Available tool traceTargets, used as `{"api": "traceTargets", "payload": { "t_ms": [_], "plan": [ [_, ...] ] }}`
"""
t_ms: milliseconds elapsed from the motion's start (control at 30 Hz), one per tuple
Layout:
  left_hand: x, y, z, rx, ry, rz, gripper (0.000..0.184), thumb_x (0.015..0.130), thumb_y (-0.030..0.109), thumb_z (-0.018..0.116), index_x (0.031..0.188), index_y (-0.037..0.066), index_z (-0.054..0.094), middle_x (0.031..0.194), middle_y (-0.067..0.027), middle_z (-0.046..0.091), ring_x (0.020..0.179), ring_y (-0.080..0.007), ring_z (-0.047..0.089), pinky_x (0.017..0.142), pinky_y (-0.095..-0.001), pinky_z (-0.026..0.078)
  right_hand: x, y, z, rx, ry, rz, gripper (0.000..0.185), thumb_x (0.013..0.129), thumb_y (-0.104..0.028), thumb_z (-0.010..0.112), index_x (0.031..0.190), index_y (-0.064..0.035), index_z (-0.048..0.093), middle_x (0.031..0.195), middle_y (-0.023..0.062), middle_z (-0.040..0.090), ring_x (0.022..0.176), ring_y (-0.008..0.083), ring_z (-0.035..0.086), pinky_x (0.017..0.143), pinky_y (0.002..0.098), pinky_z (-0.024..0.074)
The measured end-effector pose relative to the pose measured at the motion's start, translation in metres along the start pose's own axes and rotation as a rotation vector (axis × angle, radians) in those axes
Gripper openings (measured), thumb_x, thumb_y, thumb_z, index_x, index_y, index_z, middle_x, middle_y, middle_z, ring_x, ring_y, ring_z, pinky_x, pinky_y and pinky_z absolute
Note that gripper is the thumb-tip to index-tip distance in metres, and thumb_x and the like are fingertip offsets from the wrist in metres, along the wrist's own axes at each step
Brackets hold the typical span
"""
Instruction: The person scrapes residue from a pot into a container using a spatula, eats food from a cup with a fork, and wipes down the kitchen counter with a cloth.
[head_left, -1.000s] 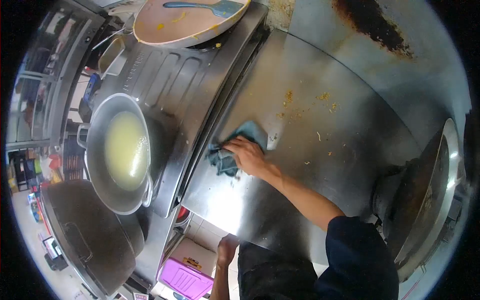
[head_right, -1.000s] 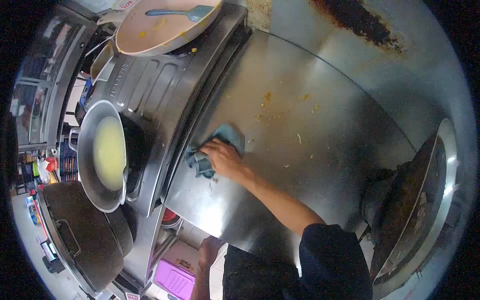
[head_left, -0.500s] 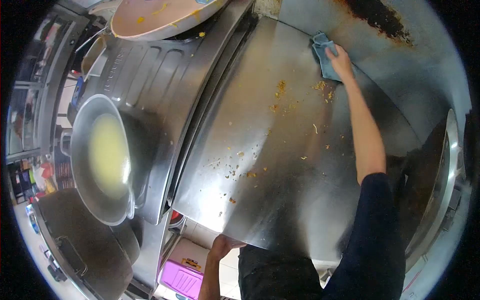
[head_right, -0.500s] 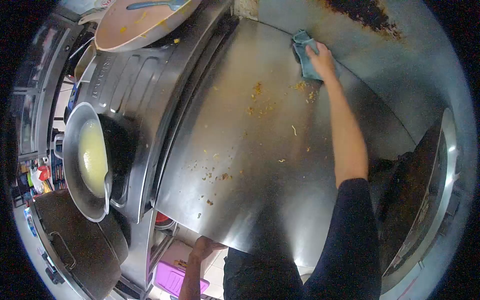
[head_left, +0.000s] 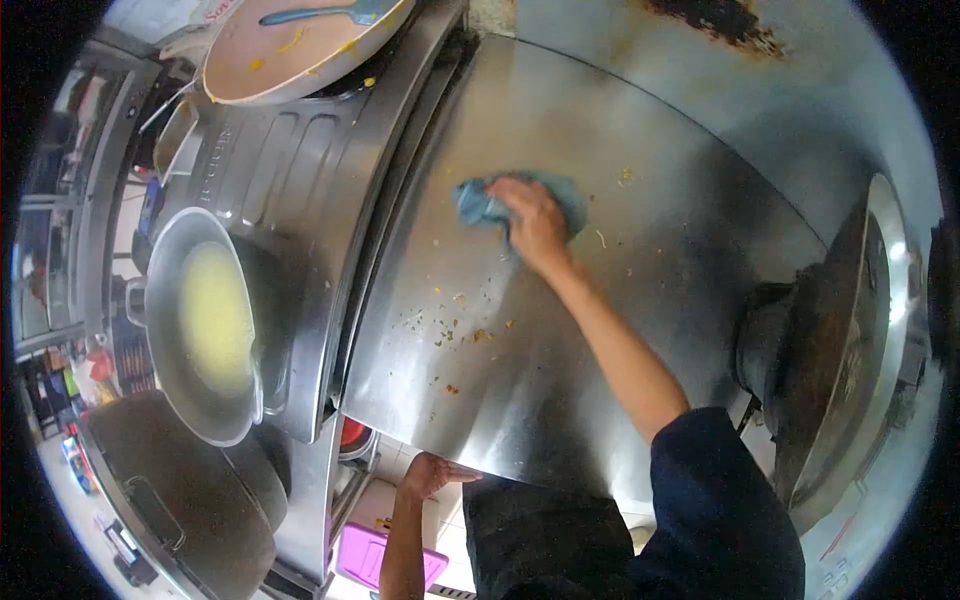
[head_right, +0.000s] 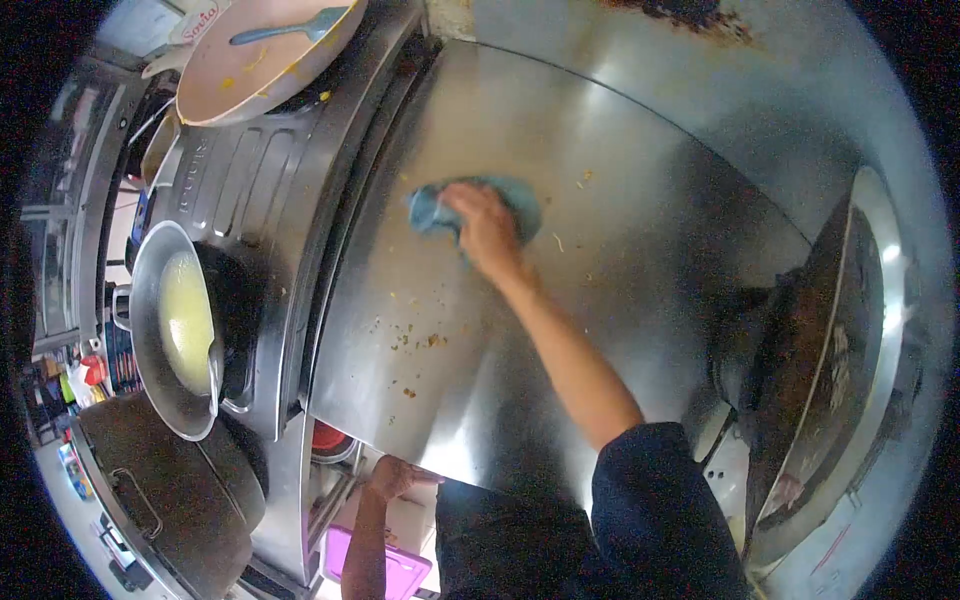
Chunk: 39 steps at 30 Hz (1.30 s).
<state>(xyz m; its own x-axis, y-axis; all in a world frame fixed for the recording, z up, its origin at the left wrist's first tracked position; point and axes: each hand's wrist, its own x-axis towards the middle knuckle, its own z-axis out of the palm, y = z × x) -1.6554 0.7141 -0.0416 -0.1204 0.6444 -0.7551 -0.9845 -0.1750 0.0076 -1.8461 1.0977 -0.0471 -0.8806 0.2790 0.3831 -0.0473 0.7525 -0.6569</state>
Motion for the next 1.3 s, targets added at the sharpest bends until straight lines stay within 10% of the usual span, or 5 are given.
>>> {"api": "traceTargets", "payload": {
  "t_ms": [267,367,733,1000,1300],
  "plan": [
    [0.006,0.001,-0.017,0.129,0.042,-0.112,0.046,0.094,0.023,0.025,0.115,-0.015,0.040,0.110,-0.0355,0.049,0.101,-0.0505,0.050,0.090,-0.0620,0.040,-0.077,-0.078,-0.014,0.351,-0.126,0.189,0.031,0.071,0.007,0.054,0.098,-0.0057,0.063,0.101,0.0097,0.063,0.095,0.0253,0.058,0.086,0.0357,0.0449],
    [0.006,0.004,-0.016,-0.021,-0.034,-0.140,0.048,0.094,0.025,0.025,0.115,-0.015,0.040,0.109,-0.0341,0.051,0.101,-0.0489,0.051,0.092,-0.0624,0.037,-0.049,-0.039,-0.049,0.692,0.016,0.717,0.025,0.078,-0.018,0.068,0.096,-0.0005,0.061,0.088,0.0075,0.064,0.076,0.0136,0.056,0.070,0.0317,0.0458],
    [0.008,0.010,-0.005,0.028,-0.016,-0.097,0.054,0.094,0.038,0.026,0.125,-0.006,0.036,0.110,-0.0262,0.054,0.105,-0.0490,0.049,0.084,-0.0660,0.041,0.048,0.194,-0.146,-0.476,0.133,0.407,0.041,0.083,-0.028,0.057,0.115,-0.0020,0.053,0.119,0.0201,0.052,0.108,0.0343,0.050,0.092,0.0389,0.0389],
    [0.012,0.006,-0.042,-0.086,-0.103,-0.081,0.052,0.094,0.038,0.028,0.129,-0.001,0.033,0.117,-0.0234,0.051,0.101,-0.0507,0.050,0.085,-0.0704,0.036,-0.049,0.036,-0.060,-0.179,0.126,0.231,0.048,0.064,0.010,0.054,0.108,-0.0078,0.057,0.111,0.0098,0.058,0.105,0.0298,0.052,0.092,0.0381,0.0407],
    [0.007,0.010,-0.027,0.134,-0.081,-0.146,0.049,0.092,0.027,0.030,0.114,-0.016,0.041,0.108,-0.0391,0.048,0.098,-0.0540,0.050,0.092,-0.0611,0.037,-0.154,-0.109,-0.023,0.203,0.034,0.302,0.033,0.069,0.005,0.060,0.100,-0.0051,0.061,0.100,0.0099,0.063,0.092,0.0230,0.060,0.081,0.0350,0.0459]
  ]
}}
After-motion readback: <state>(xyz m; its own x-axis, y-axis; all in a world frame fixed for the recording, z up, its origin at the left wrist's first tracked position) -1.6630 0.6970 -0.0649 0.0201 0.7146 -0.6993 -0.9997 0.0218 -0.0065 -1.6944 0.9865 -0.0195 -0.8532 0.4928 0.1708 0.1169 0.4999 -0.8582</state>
